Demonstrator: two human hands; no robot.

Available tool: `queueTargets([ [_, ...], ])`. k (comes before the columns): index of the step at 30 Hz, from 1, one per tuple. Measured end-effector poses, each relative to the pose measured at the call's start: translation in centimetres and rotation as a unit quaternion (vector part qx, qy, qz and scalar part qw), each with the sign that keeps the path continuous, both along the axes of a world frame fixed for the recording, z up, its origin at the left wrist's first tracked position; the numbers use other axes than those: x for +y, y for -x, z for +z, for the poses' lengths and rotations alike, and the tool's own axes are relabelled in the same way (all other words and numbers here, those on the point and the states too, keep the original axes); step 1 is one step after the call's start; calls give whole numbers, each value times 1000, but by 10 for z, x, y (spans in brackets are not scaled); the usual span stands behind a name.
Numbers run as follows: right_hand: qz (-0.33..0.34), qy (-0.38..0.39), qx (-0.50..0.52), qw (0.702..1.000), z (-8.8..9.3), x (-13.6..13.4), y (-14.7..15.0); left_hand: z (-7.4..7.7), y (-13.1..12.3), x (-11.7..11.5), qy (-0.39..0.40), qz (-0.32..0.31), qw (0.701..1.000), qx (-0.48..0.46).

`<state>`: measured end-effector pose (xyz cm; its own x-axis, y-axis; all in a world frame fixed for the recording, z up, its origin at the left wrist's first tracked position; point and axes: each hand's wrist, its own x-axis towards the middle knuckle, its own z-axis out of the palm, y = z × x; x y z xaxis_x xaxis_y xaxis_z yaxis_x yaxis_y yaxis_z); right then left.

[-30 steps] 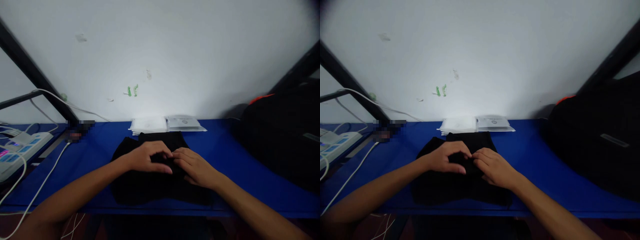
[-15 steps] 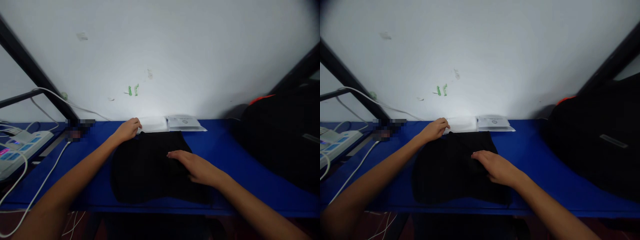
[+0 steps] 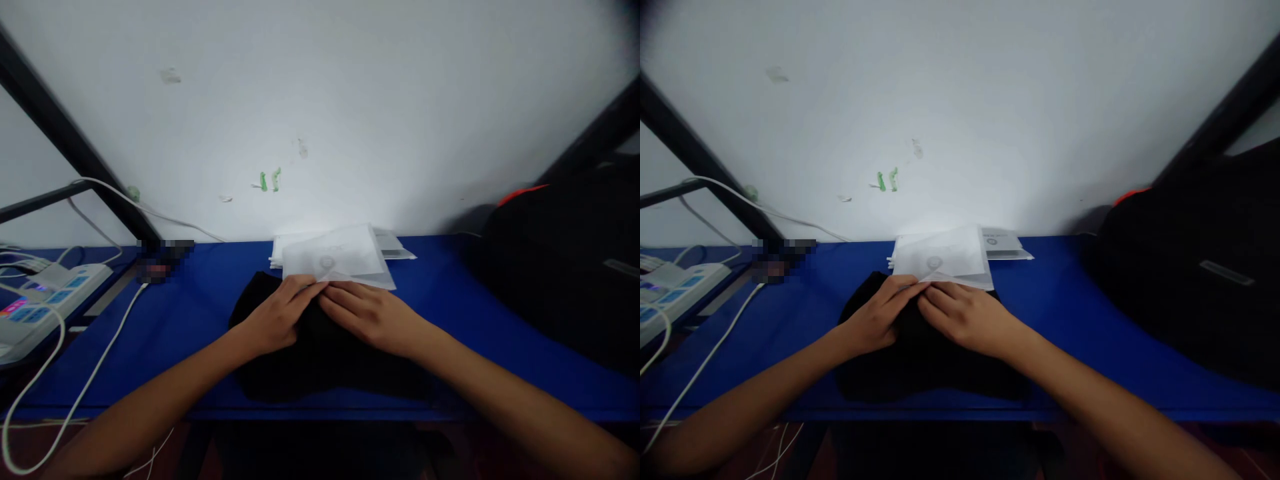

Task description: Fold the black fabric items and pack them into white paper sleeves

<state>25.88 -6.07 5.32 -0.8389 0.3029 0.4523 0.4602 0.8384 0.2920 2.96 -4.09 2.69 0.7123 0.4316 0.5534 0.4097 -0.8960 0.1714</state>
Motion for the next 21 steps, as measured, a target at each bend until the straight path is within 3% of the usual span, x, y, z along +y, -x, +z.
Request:
queueTargets([
  [4,-129,42,-41,990,-20,16,12,-7,-2,0,-33,22,999,0],
  [9,-179,73,3,981,-44,20,22,-14,-3,6,-86,72,993,37],
  [16,-215,186,16,958,-46,15,20,-21,-5,10,-96,95,990,38],
  [21,-230,168,32,958,-42,18,20,-17,-10,0,-49,131,989,51],
])
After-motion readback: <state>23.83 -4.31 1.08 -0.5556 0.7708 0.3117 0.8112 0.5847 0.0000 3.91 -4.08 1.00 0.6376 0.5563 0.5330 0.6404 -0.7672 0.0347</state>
